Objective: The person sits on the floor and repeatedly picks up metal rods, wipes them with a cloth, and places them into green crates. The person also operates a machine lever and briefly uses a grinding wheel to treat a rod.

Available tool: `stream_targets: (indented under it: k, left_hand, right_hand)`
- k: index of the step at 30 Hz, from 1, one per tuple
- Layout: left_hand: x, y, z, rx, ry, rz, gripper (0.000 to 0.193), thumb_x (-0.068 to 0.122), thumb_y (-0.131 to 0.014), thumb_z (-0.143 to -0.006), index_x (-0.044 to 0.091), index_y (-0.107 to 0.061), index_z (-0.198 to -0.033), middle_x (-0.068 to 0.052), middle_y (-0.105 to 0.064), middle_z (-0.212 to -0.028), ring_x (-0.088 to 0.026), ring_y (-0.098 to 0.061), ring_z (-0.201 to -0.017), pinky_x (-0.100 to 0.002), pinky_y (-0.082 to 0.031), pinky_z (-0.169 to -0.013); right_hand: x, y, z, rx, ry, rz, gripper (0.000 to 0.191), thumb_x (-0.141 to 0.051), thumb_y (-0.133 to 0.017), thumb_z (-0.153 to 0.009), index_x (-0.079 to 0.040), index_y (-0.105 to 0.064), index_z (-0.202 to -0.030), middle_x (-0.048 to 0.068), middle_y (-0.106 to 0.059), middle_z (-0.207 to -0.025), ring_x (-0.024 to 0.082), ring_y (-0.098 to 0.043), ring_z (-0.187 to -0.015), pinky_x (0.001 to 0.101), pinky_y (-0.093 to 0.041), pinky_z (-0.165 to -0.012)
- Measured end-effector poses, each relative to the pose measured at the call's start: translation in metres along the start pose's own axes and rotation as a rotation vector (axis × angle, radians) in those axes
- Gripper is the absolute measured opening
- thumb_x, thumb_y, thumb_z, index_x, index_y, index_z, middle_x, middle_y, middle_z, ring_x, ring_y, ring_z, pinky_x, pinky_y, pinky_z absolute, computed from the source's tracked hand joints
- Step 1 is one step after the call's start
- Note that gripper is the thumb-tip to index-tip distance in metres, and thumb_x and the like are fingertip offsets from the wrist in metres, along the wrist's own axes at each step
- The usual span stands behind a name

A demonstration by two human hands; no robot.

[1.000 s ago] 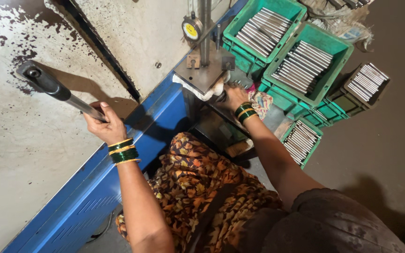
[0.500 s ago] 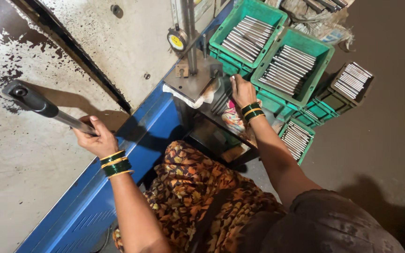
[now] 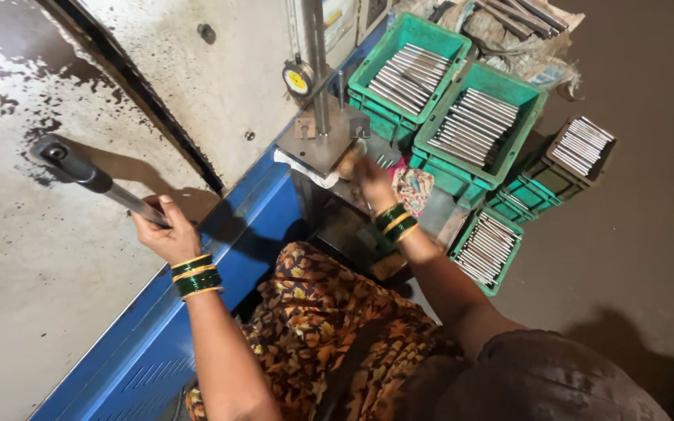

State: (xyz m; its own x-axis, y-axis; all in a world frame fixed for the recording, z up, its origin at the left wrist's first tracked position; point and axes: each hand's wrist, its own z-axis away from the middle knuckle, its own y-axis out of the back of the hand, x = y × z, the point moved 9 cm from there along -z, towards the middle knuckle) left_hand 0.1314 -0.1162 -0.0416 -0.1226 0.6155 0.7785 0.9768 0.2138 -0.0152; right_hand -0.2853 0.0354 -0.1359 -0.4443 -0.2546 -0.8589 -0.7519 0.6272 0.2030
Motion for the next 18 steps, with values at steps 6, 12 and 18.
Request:
stream_targets:
  k: [6, 12, 18]
  left_hand:
    - [-0.002, 0.003, -0.001, 0.010, 0.011, 0.021, 0.014, 0.012, -0.066, -0.107, 0.001, -0.058, -0.105, 0.000, -0.055, -0.081, -0.008, -0.049, -0.072, -0.027, -0.039, -0.063]
    - [-0.004, 0.030, -0.002, 0.073, 0.031, -0.067, 0.014, 0.012, -0.067, -0.104, 0.001, -0.060, -0.097, 0.002, -0.050, -0.070, -0.006, -0.043, -0.061, -0.025, -0.035, -0.056]
    - [0.010, 0.075, 0.000, 0.178, -0.002, -0.133, 0.015, 0.011, -0.068, -0.104, 0.001, -0.061, -0.096, 0.003, -0.049, -0.067, -0.006, -0.041, -0.060, -0.025, -0.034, -0.055]
  right_hand:
    - [-0.034, -0.066, 0.054, -0.424, -0.012, 0.344, 0.016, -0.019, -0.071, -0.090, -0.007, -0.063, -0.097, 0.014, -0.070, -0.081, 0.031, -0.070, -0.074, 0.0415, -0.053, -0.069]
    - [-0.090, -0.105, 0.071, -0.470, 0.191, 0.296, 0.011, -0.015, -0.072, -0.088, -0.008, -0.068, -0.096, 0.016, -0.070, -0.079, 0.034, -0.070, -0.072, 0.0411, -0.055, -0.065]
    - [-0.092, -0.143, 0.080, -0.612, 0.091, 0.232, 0.011, -0.016, -0.071, -0.091, -0.007, -0.070, -0.096, 0.015, -0.074, -0.077, 0.030, -0.074, -0.070, 0.0380, -0.057, -0.062]
